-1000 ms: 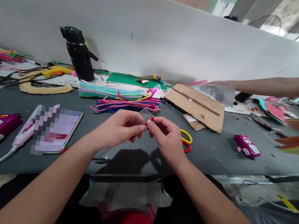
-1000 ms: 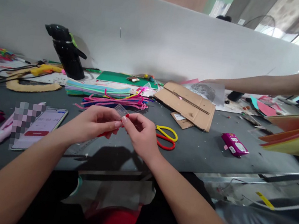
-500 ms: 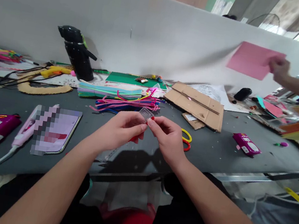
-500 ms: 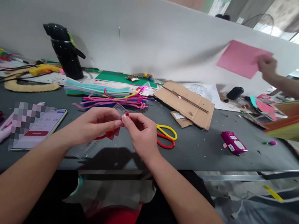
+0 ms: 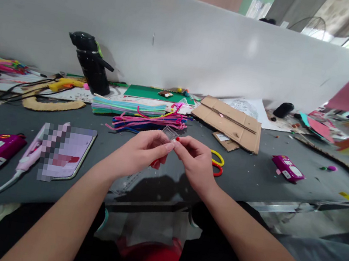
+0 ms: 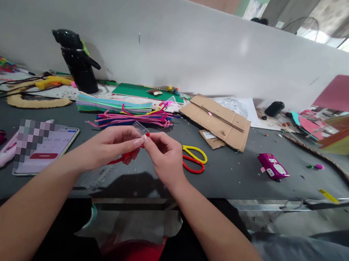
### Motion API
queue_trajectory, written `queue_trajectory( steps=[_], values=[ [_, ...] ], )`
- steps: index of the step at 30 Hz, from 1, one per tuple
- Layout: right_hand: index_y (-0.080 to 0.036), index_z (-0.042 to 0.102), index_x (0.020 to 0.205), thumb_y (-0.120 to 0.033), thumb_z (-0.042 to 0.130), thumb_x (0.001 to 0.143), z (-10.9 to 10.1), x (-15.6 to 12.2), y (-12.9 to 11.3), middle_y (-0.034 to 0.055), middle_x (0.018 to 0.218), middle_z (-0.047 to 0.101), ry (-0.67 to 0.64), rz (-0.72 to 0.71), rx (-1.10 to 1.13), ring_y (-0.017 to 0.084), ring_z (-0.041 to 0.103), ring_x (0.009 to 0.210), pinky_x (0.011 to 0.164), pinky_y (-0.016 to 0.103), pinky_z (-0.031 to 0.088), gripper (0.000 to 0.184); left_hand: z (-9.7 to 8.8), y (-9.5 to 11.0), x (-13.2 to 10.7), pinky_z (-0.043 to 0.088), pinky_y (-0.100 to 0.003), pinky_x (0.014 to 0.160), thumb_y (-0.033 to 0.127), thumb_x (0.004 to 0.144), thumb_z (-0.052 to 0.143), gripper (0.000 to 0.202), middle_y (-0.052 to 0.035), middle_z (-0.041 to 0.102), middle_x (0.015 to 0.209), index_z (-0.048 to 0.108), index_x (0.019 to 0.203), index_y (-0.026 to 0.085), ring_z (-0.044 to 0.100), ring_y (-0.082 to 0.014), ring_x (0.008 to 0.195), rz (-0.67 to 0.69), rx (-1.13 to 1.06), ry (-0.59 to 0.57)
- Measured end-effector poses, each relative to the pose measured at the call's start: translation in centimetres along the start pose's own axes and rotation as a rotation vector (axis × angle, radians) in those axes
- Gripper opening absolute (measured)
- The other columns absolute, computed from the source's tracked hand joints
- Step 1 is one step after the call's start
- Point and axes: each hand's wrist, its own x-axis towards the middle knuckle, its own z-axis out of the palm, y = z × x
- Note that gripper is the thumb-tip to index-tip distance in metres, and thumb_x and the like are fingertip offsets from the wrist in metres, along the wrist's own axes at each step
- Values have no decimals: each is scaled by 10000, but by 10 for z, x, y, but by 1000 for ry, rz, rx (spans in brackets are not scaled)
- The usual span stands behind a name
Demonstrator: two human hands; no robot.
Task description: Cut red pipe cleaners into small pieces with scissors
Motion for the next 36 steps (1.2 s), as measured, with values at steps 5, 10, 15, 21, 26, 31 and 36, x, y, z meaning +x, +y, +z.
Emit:
queue_trajectory(
  steps=[5,10,15,21,26,31,36],
  values=[
    [-160,684,792,-350,682,824,-3,1,-2,-4,687,616,-21,51,-11,116,523,611,592,246,438,193,0,-3,0,431,-218,522,408,898,570,244,13,579,677,551,867,166,539,-102,567,5,48,4],
    [-157,709,792,-368,701,808,-6,2,-2,-8,656,605,-58,91,1,110,499,589,571,241,413,211,-1,-2,-2,430,-211,524,375,905,560,219,8,582,678,569,855,162,535,-100,576,6,82,10],
    [-154,711,794,-407,687,818,-8,6,-1,-21,624,561,-122,136,-22,102,467,576,546,234,380,255,-1,-1,-3,403,-200,490,360,905,553,214,19,572,627,566,827,162,526,-94,532,-5,96,27],
    [-166,708,969,-436,611,863,-47,21,13,20,774,657,-378,165,-373,145,566,689,627,257,440,306,-8,-5,-3,422,-208,490,362,873,592,218,18,575,599,554,790,164,528,-99,517,-91,93,95],
    [-152,689,1031,-339,645,817,-110,30,33,111,1028,695,-383,324,-1117,229,620,898,753,297,446,288,-16,-6,-9,434,-216,502,386,867,604,233,11,580,602,561,798,167,530,-103,530,-115,36,116],
    [-161,640,1091,-254,673,725,-138,29,41,101,1043,686,-481,487,-1259,213,639,865,653,247,427,378,-21,-5,-13,433,-224,503,386,862,615,220,14,567,616,579,828,172,520,-100,521,-53,13,132],
    [-167,620,945,-260,684,672,-127,26,43,107,914,679,-518,469,-1362,230,628,774,555,265,355,296,-23,-7,-14,428,-223,503,390,876,599,217,14,562,626,582,851,175,516,-99,531,-30,3,125]
  ],
)
